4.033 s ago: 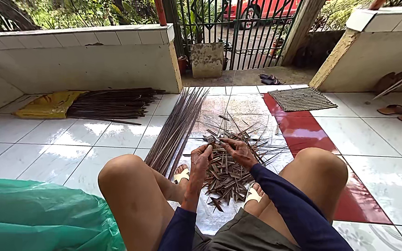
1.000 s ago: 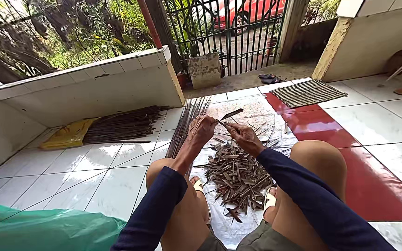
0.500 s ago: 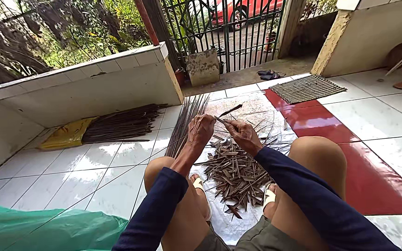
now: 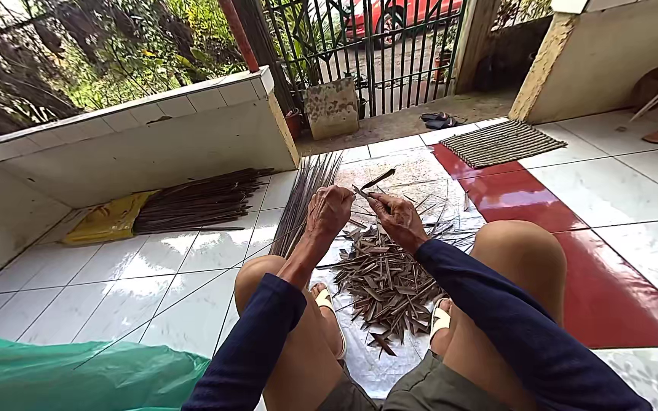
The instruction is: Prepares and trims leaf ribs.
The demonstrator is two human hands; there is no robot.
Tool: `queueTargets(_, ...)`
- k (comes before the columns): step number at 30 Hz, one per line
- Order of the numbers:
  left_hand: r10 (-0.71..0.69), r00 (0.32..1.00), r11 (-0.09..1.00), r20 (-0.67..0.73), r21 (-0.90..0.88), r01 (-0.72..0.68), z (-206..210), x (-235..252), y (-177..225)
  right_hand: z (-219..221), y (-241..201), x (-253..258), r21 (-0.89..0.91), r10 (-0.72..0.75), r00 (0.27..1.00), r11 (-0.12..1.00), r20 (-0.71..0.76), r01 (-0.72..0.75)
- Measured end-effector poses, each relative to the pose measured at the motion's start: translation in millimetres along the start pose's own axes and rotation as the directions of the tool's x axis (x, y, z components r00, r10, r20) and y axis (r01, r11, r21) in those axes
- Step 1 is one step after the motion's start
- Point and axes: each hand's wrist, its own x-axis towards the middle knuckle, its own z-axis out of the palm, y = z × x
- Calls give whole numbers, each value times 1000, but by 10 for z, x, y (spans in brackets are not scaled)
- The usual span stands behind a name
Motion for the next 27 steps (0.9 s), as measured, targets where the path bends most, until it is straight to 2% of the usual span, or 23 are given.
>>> queueTargets(9,-47,997,993,61,-107,53,-41,-27,-79,44,217,45,11,41,999,999,-22,-41)
queueTargets(15,-53,992,991,116,-118,67,-81,-115,-116,122,520,66,30,90,994,996,-55,-89)
queueTargets(20,-73,984,993,162,-84,88,-58,-169,-159,216,695,115,8,163,987,987,-5,-163)
queueTargets(23,-96,974,995,206,-1,99,-32,-221,-114,280,785,126,-40,236,970,971,54,-234)
queueTargets(27,-178,960,984,218,62,168,-145,-322,-134,238,1091,106,-146,412,911,902,10,-406)
